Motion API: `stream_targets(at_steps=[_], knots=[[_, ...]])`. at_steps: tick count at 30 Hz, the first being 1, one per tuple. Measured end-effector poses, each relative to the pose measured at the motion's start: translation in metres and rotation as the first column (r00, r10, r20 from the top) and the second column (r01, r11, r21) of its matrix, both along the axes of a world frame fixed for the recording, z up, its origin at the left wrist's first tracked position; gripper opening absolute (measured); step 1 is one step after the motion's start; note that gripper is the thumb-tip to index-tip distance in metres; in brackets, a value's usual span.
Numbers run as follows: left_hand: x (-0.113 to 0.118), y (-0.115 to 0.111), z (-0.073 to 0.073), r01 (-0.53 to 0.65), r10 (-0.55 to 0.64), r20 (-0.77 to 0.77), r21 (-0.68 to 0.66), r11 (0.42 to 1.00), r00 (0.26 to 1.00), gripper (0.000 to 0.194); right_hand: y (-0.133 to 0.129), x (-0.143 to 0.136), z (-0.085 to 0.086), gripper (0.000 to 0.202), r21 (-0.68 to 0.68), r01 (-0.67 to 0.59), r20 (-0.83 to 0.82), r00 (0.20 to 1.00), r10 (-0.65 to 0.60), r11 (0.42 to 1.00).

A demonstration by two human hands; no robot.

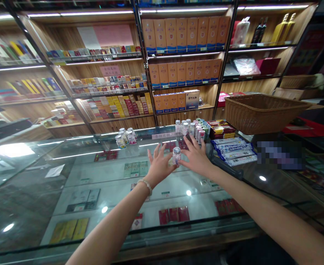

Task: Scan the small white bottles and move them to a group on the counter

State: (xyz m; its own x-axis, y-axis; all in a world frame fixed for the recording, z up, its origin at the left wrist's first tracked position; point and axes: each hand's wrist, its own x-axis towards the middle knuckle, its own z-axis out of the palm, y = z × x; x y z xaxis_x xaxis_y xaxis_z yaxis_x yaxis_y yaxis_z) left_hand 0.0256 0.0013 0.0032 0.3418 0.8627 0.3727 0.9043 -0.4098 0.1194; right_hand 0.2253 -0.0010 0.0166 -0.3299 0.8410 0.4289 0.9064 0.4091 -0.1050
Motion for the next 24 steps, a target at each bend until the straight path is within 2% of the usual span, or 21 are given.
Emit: stream_targets(at_steps=[5,11,19,24], knots=[[0.000,0.001,-0.003,0.000,0.000,-0.005,-0.003,1.000,1.000,0.032,0.001,-0.002,-0.010,0.042,0.026,-0.017,-0.012,1.000,0.017,1.000],[-0.002,0.002,-0.005,0.000,0.000,0.000,-0.011,1.000,1.000,0.026,0.000,-0.005,-0.012,0.039,0.017,-0.042,-0.048,0.998,0.043,0.999],[-0.003,-0.007,0.007,0.001,0.001,0.095,-0.019,1.000,0.995,0.029,0.001,-0.005,-0.007,0.034,0.040,-0.045,-0.199,0.979,0.052,0.998],[0.003,-0.016,0.014,-0.007,-0.003,0.136,0.077,0.997,0.991,0.051,0.000,-0.006,-0.004,0.034,0.026,-0.045,-0.398,0.916,0.051,0.999]])
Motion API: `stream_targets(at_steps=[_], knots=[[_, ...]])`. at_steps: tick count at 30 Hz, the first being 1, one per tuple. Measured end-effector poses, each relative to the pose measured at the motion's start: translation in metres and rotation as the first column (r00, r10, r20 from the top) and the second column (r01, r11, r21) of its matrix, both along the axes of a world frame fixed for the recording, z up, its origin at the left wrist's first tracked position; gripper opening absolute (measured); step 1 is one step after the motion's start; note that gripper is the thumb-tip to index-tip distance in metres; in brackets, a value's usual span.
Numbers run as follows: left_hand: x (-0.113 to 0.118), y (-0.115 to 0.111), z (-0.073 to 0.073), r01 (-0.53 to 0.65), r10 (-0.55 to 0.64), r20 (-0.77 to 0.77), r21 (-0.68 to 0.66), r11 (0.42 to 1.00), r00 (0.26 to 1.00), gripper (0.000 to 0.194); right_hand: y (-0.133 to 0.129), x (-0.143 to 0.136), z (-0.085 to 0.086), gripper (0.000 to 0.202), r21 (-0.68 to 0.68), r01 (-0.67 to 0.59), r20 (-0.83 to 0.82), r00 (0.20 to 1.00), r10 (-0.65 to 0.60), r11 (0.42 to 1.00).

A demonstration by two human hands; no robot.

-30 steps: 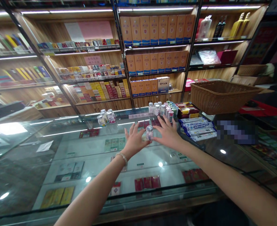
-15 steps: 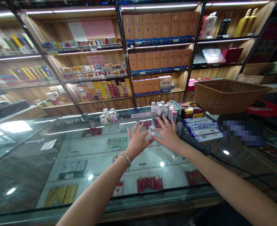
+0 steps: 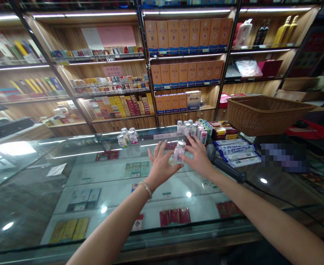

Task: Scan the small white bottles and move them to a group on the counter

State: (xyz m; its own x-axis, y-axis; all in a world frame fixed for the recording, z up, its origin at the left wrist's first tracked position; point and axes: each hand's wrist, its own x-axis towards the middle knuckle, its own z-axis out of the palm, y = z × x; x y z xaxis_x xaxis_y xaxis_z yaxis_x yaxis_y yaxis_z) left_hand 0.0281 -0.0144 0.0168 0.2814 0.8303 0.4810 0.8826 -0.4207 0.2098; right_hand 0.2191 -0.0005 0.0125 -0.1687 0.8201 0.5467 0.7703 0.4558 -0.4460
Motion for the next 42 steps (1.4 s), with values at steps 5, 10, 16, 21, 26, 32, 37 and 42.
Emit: stream_targets(at_steps=[5,10,16,21,26,32,37,42], knots=[[0.006,-0.004,-0.001,-0.089,0.086,0.042,0.101,0.991,0.995,0.051,-0.001,-0.003,-0.005,0.036,0.019,-0.002,-0.093,0.996,0.004,1.000],[0.006,-0.005,-0.002,-0.122,0.110,0.094,0.143,0.982,0.990,0.044,-0.003,-0.002,-0.006,0.037,0.013,0.022,-0.129,0.991,-0.020,1.000],[0.005,-0.005,-0.003,-0.095,0.075,0.113,0.181,0.979,0.991,0.042,-0.003,-0.002,-0.008,0.038,0.026,0.009,-0.213,0.977,-0.004,1.000],[0.005,-0.005,-0.003,-0.091,0.059,0.145,0.222,0.971,0.988,0.035,-0.002,-0.003,-0.011,0.037,0.062,0.019,-0.226,0.974,-0.004,0.998],[0.003,-0.005,-0.003,-0.095,0.056,0.154,0.259,0.961,0.986,0.031,-0.004,-0.002,-0.009,0.036,0.077,0.051,-0.135,0.990,-0.040,0.996],[-0.003,-0.004,-0.001,-0.108,0.071,0.149,0.253,0.961,0.986,0.030,-0.010,0.011,0.008,0.049,0.112,0.105,0.106,0.988,-0.117,0.988],[-0.008,-0.002,0.002,-0.095,0.079,0.077,0.228,0.969,0.994,0.029,-0.011,0.044,0.029,0.065,0.139,0.191,0.291,0.930,-0.224,0.972],[-0.009,-0.001,0.004,-0.072,0.067,0.032,0.194,0.978,0.997,0.027,-0.018,0.077,0.024,0.066,0.143,0.242,0.413,0.867,-0.280,0.960]])
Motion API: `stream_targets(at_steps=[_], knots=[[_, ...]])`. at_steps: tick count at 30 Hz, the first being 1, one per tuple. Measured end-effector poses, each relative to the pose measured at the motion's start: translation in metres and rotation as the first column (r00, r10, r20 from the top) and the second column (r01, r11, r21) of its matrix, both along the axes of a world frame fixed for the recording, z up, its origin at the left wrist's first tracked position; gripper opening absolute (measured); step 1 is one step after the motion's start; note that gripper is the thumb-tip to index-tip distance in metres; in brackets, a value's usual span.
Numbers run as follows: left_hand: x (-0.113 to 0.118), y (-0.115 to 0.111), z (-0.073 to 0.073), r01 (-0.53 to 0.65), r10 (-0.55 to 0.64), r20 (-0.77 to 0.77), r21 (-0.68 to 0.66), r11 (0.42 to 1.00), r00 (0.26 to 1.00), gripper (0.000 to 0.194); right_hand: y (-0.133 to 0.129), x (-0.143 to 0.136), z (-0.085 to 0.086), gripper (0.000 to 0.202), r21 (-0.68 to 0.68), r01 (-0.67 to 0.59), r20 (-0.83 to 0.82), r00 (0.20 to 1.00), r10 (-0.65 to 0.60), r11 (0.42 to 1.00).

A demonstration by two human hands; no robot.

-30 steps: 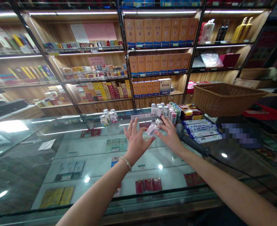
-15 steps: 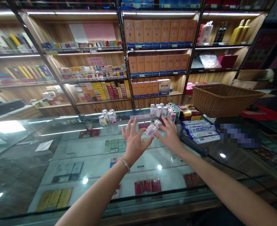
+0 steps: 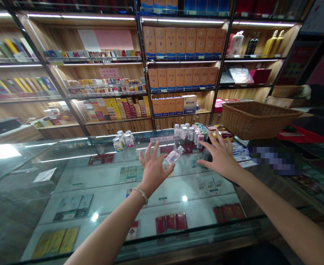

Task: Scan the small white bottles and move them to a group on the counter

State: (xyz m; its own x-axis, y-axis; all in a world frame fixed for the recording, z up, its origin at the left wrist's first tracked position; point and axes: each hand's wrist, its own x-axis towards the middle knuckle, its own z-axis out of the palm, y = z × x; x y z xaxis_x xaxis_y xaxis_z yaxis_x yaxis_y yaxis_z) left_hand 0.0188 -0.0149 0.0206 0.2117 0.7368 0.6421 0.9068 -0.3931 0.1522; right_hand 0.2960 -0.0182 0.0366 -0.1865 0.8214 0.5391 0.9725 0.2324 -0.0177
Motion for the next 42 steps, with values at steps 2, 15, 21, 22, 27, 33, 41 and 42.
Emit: stream_targets(at_steps=[2,15,21,22,27,33,41,42], knots=[[0.000,0.000,0.000,0.003,-0.003,-0.007,-0.012,1.000,1.000,0.027,-0.004,0.011,-0.009,0.067,-0.025,0.021,0.042,0.999,-0.020,0.999],[0.000,-0.001,0.001,0.024,-0.024,-0.006,-0.015,1.000,1.000,0.028,-0.025,0.032,-0.024,0.051,-0.147,0.179,0.188,0.971,-0.150,0.973],[0.001,-0.001,0.000,0.034,-0.034,-0.016,-0.011,0.999,0.999,0.028,-0.029,0.014,-0.022,0.041,-0.250,0.195,0.202,0.968,-0.146,0.949],[0.000,0.000,-0.001,0.035,-0.035,-0.018,-0.006,0.999,0.999,0.028,-0.030,0.011,-0.021,0.039,-0.270,0.204,0.200,0.968,-0.152,0.941],[-0.001,0.001,-0.003,0.035,-0.035,-0.021,0.015,0.999,0.999,0.025,-0.029,0.001,-0.021,0.025,-0.348,0.259,0.190,0.961,-0.203,0.901],[0.000,0.001,-0.003,0.029,-0.029,-0.024,0.008,1.000,0.999,0.028,-0.024,0.002,-0.026,0.019,-0.354,0.246,0.123,0.969,-0.215,0.902],[-0.008,0.005,-0.001,-0.004,0.004,-0.030,0.022,1.000,1.000,0.028,-0.035,0.003,-0.002,0.029,-0.096,-0.112,-0.472,0.880,0.054,0.989],[-0.009,0.006,-0.002,-0.016,0.017,-0.028,0.030,0.999,0.999,0.028,-0.038,-0.002,0.003,0.033,-0.076,-0.207,-0.569,0.812,0.128,0.975]])
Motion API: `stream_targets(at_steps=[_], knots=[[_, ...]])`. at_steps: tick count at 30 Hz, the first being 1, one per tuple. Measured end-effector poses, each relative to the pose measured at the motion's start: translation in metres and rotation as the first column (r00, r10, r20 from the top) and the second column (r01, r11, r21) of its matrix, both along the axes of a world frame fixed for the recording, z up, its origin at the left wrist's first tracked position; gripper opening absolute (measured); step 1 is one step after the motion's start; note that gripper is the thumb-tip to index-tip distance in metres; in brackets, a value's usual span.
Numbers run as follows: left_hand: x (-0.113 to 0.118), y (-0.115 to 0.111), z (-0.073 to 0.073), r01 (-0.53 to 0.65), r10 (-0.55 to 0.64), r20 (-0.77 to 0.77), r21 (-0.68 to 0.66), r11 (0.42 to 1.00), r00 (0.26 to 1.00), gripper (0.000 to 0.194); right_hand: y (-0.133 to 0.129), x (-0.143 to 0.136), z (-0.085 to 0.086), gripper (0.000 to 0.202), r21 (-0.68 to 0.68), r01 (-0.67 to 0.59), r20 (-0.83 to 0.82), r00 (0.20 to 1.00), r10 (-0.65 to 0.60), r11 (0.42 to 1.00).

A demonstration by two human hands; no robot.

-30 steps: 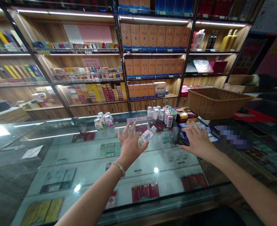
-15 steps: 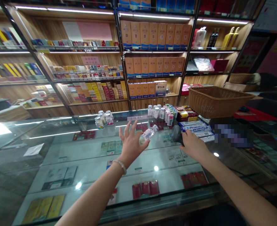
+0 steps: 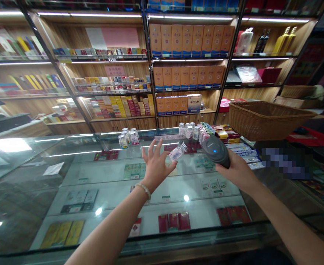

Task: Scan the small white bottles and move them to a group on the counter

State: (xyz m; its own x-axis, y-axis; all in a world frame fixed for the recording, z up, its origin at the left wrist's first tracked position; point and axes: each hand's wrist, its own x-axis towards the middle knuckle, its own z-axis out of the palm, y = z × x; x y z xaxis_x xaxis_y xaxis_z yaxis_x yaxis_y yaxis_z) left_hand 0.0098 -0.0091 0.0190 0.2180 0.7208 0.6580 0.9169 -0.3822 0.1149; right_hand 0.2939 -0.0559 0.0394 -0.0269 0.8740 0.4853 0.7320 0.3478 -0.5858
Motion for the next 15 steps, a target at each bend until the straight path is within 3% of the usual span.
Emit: stream_targets(at_steps=[3,6,15], knots=[[-0.002,0.002,0.000,-0.047,0.047,0.011,0.022,0.999,0.999,0.027,-0.003,-0.018,0.009,0.037,-0.042,-0.200,-0.201,0.961,0.188,0.979],[-0.002,0.003,0.001,-0.079,0.078,0.026,0.042,0.996,0.997,0.027,-0.001,-0.034,0.007,0.032,-0.115,-0.284,-0.246,0.937,0.249,0.952],[-0.005,0.007,0.000,-0.096,0.094,0.026,0.065,0.993,0.995,0.028,-0.013,-0.046,-0.010,0.019,-0.177,-0.276,-0.133,0.958,0.255,0.945]])
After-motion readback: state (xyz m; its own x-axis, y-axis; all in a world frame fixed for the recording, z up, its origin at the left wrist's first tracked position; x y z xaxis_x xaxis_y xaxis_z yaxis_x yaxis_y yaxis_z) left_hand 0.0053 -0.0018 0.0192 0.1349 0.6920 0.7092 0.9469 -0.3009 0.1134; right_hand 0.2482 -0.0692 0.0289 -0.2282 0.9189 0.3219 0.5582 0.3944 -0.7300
